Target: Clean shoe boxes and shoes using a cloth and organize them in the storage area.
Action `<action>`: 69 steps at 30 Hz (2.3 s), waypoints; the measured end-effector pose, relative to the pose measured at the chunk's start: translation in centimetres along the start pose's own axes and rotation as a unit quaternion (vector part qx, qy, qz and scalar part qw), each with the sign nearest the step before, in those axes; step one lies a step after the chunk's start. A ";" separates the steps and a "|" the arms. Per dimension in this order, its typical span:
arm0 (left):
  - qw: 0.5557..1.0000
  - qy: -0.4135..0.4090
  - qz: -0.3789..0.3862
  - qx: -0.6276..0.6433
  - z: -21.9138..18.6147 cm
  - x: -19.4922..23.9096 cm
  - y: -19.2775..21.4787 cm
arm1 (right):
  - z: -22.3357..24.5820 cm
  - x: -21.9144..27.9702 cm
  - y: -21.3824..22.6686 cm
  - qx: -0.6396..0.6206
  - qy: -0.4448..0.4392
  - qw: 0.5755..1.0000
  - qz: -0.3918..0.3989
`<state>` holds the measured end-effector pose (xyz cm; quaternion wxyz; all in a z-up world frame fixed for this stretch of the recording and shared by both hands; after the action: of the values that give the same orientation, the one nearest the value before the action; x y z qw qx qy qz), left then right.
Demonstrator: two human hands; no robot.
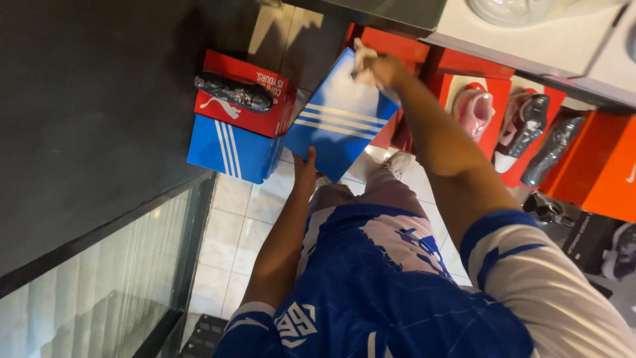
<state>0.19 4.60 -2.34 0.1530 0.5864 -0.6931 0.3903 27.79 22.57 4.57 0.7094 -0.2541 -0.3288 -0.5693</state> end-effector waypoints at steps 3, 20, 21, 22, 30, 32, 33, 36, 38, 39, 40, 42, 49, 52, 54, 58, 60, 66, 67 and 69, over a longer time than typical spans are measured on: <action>1.000 0.007 0.007 0.006 -0.7 -0.1 -0.4 | -1.1 -7.4 1.7 0.063 0.098 0.993 -0.001; 0.976 -0.111 -0.087 -0.165 -4.6 -2.2 2.5 | -3.3 1.9 2.7 0.101 0.136 0.984 -0.047; 0.981 -0.102 -0.079 -0.143 -4.4 -2.2 2.9 | -3.9 1.9 2.6 0.063 0.094 0.993 -0.024; 0.981 -0.100 -0.080 -0.143 -4.5 -2.3 3.1 | -3.7 2.1 2.4 0.063 0.093 0.993 -0.023; 0.963 -0.161 -0.074 -0.202 -6.4 -3.4 3.4 | -2.2 3.1 1.5 0.046 0.117 0.992 -0.030; 0.966 -0.144 -0.071 -0.201 -6.6 -3.9 3.5 | -3.0 2.0 1.7 0.063 0.114 0.990 -0.048; 0.969 -0.127 -0.066 -0.203 -6.5 -4.1 3.6 | -3.4 1.6 1.9 0.079 0.113 0.988 -0.068; 0.962 -0.121 -0.027 -0.243 -7.9 -4.9 3.3 | -2.5 1.3 2.0 0.059 0.058 0.995 -0.064; 0.969 -0.107 -0.020 -0.223 -7.8 -5.1 3.7 | -1.0 1.9 2.0 0.071 0.034 0.995 -0.069; 0.975 -0.093 -0.013 -0.203 -7.6 -5.2 3.8 | -0.4 2.1 2.1 0.082 0.009 0.994 -0.073; 0.974 -0.093 -0.011 -0.204 -7.9 -5.2 3.5 | -0.2 1.9 1.9 0.081 0.010 0.994 -0.075; 0.967 -0.085 -0.020 -0.239 -8.2 -4.9 2.9 | -0.3 1.2 0.7 -0.067 0.008 0.998 -0.016; 0.980 -0.088 -0.013 -0.178 -6.4 -4.4 4.0 | -2.6 1.4 3.7 0.106 0.093 0.990 0.021; 0.973 -0.083 0.000 -0.216 -6.7 -3.9 3.3 | -4.4 0.8 4.4 0.038 0.126 0.991 0.006; 0.969 -0.068 0.028 -0.235 -6.8 -4.2 2.9 | -3.6 1.2 3.6 0.108 0.080 0.991 0.016; 0.957 -0.053 0.060 -0.278 -8.8 -4.7 2.0 | -0.5 2.4 1.9 -0.027 -0.016 0.999 0.031; 0.904 0.015 0.093 -0.416 -9.8 -5.3 0.9 | 0.6 3.1 1.6 -0.056 -0.055 0.996 0.042; 0.818 -0.046 0.140 -0.556 -10.3 -12.1 -5.8 | -2.4 -0.1 3.5 -0.004 -0.019 0.999 0.042; 0.817 -0.048 0.141 -0.556 -10.0 -13.5 -6.8 | -2.4 -0.1 3.2 -0.005 -0.018 0.999 0.040; 0.814 -0.130 0.138 -0.549 -10.0 -16.2 -9.7 | -2.3 0.1 3.0 -0.142 0.027 0.989 0.029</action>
<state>11.13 22.94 -3.20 0.3025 0.3489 -0.8791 -0.1178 31.18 21.45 3.19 0.6911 -0.3462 -0.2180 -0.5958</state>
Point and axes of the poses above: each hand's wrist, its own x-axis away from the middle knuckle, its own y-axis out of the back of the hand, z = x × y, the point moved 6 cm from there along -x, towards the middle knuckle, and after that the axes turned 12 degrees about z, right-handed, at the moved point
